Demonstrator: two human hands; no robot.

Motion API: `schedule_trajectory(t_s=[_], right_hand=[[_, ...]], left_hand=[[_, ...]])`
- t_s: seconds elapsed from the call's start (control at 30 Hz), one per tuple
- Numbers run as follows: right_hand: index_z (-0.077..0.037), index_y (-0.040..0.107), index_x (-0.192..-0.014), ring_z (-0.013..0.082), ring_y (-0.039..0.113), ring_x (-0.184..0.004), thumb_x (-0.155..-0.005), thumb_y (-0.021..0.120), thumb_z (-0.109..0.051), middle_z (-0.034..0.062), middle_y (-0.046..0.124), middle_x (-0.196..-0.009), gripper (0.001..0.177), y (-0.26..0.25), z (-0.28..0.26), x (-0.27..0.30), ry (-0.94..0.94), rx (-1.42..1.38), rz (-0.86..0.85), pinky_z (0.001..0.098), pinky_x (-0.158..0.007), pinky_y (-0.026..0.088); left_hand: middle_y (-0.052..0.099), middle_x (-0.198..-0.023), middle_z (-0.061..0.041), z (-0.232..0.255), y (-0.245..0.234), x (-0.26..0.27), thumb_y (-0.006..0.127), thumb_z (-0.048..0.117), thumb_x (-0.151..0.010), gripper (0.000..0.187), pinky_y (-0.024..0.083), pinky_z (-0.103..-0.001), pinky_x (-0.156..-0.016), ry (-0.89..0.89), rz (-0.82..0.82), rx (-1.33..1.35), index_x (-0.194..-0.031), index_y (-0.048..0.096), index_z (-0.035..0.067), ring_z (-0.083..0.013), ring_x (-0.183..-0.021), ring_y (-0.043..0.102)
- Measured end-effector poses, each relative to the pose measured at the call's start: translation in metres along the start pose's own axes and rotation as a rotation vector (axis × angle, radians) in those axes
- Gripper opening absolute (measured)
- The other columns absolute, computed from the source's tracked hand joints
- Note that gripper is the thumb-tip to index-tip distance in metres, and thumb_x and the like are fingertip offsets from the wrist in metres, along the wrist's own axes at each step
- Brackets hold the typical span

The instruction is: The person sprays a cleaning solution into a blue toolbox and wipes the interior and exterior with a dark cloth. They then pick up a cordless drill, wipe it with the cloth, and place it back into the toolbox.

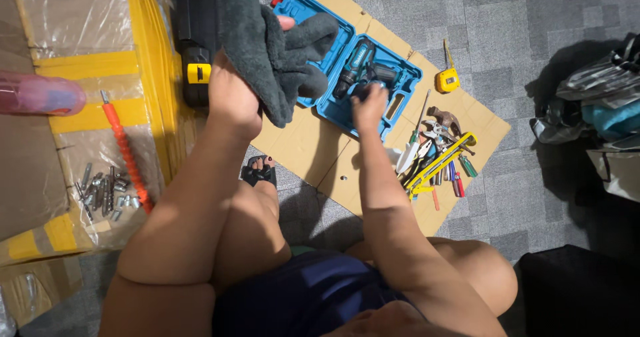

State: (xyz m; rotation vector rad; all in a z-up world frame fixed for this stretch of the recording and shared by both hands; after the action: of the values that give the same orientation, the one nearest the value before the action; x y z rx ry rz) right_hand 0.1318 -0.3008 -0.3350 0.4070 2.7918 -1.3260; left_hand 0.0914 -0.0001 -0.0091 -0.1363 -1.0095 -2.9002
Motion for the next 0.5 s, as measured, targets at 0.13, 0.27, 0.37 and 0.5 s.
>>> schedule_trajectory(t_s=[0.13,0.27,0.37,0.5], right_hand=[[-0.009,0.053,-0.116,0.0418,0.060,-0.106,-0.078,0.087,-0.020,0.0206,0.060,-0.114,0.051,0.054,0.022,0.027,0.201,-0.056,-0.101,0.0461,-0.094,0.049],[-0.010,0.047,-0.134,0.0353,0.066,-0.109,-0.090,0.078,-0.023,0.0184,0.065,-0.117,0.055,0.083,0.059,0.037,0.438,-0.301,-0.029,0.0448,-0.100,0.053],[-0.018,0.047,-0.136,0.0290,0.060,-0.103,-0.090,0.060,-0.013,0.0062,0.058,-0.117,0.047,0.126,0.093,0.067,1.089,-0.964,-0.135,0.0618,-0.086,0.051],[-0.013,0.056,-0.124,0.0279,0.067,-0.088,-0.090,0.059,-0.008,0.0088,0.065,-0.103,0.034,0.135,0.083,0.061,1.051,-1.356,-0.206,0.0548,-0.074,0.058]], left_hand=[[0.071,-0.124,-0.017,0.004,0.003,-0.001,0.051,0.021,-0.111,0.032,0.062,-0.038,-0.090,0.029,-0.027,-0.022,-0.130,0.065,-0.002,-0.0249,-0.104,0.073],[0.071,-0.123,-0.017,0.001,-0.001,-0.002,0.051,0.022,-0.110,0.032,0.062,-0.039,-0.087,-0.004,0.015,0.004,-0.127,0.065,-0.002,-0.0263,-0.103,0.073],[0.072,-0.122,-0.019,0.002,0.000,-0.003,0.051,0.023,-0.109,0.034,0.062,-0.039,-0.086,-0.024,0.013,0.004,-0.127,0.065,-0.003,-0.0266,-0.101,0.073],[0.070,-0.128,-0.017,0.012,0.005,0.004,0.049,0.024,-0.113,0.036,0.061,-0.038,-0.094,0.069,-0.077,-0.095,-0.134,0.062,-0.003,-0.0245,-0.110,0.071]])
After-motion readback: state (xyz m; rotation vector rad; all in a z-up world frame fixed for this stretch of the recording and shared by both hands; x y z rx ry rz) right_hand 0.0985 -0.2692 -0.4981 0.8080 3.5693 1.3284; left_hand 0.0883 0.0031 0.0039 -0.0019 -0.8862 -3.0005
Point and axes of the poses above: each hand's wrist, its own x-axis away from the middle knuckle, its own y-axis out of the palm, z = x × y, the point moved 9 cm from there along -x, towards the middle knuckle
